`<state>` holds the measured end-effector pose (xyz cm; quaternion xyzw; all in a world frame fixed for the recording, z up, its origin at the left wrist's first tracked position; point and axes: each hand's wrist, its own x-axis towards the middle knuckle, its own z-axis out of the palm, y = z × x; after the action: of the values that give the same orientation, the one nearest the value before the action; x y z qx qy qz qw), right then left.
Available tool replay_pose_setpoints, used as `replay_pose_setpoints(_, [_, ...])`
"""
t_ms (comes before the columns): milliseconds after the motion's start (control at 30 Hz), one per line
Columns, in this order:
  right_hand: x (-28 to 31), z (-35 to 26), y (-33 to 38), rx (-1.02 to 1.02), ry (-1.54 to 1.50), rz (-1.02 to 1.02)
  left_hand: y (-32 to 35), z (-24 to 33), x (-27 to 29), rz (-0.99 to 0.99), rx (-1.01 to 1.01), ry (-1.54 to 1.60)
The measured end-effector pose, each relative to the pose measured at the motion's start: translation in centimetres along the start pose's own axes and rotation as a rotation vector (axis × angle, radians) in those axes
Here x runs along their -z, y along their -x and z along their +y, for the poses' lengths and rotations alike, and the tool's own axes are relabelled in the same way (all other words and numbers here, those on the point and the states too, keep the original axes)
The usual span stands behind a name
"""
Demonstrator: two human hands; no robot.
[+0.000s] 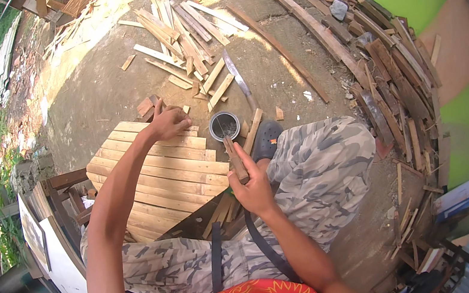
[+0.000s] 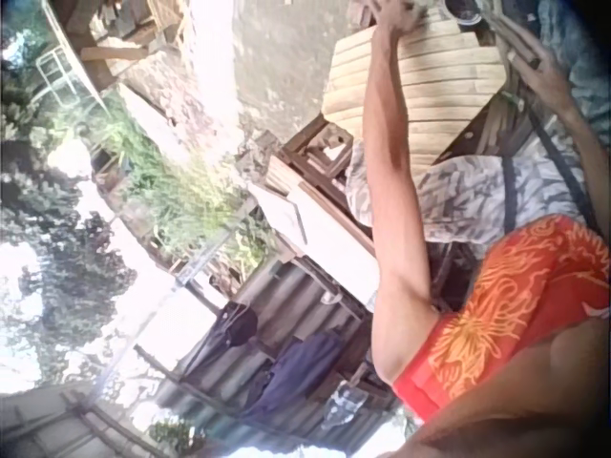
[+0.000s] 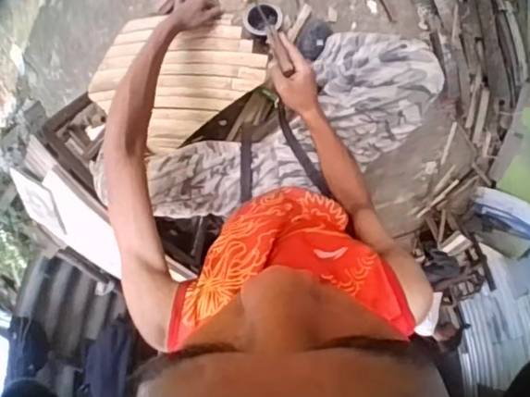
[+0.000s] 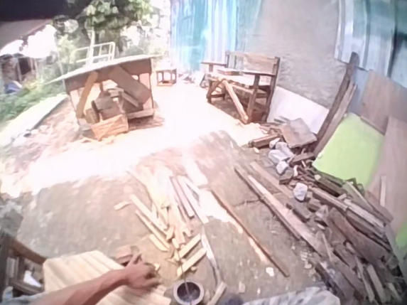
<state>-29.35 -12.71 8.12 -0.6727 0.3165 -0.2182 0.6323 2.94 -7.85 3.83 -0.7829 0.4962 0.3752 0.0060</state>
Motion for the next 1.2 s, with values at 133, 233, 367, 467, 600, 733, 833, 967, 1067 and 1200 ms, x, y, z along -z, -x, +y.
replay_pose_setpoints(133, [-0.5,0.0,-0.1,-0.070,-0.020,0.008,-1.0,-0.1,-1.2,0.069,0.042,-0.051])
replay_pose_setpoints(233, [-0.7,0.3,0.1,-0.039,-0.040,0.032,-2.1,0.0,-2.3,0.168,0.072,-0.151])
replay_pose_setpoints(367, [-0.5,0.1,0.5,-0.095,-0.080,0.044,-2.2,0.5,-2.7,0.506,0.057,-0.062])
replay_pose_setpoints(467, [-0.3,-0.1,0.8,-0.053,-0.025,0.063,-2.9,1.3,0.0,0.778,0.346,0.407])
replay_pose_setpoints(600, [-0.3,0.0,0.8,-0.062,-0.056,0.071,-4.3,2.2,5.5,0.859,0.460,0.466])
replay_pose_setpoints(733, [-0.2,-0.4,0.7,-0.069,-0.072,0.074,-3.8,1.1,7.6,0.612,-0.012,0.491])
replay_pose_setpoints(833, [0.2,-1.3,0.8,-0.052,-0.057,0.084,-1.9,-2.1,6.8,0.661,0.072,-0.018])
replay_pose_setpoints(967, [1.0,-2.5,1.6,0.028,0.039,0.060,2.5,-7.4,2.8,0.653,0.511,-0.021])
replay_pose_setpoints(1067, [1.2,-2.8,2.4,-0.004,0.043,-0.016,6.9,-11.0,0.2,0.619,0.659,0.010])
replay_pose_setpoints(1200, [0.7,-2.5,2.6,-0.039,0.123,-0.067,9.1,-13.0,-1.0,0.623,0.514,0.023])
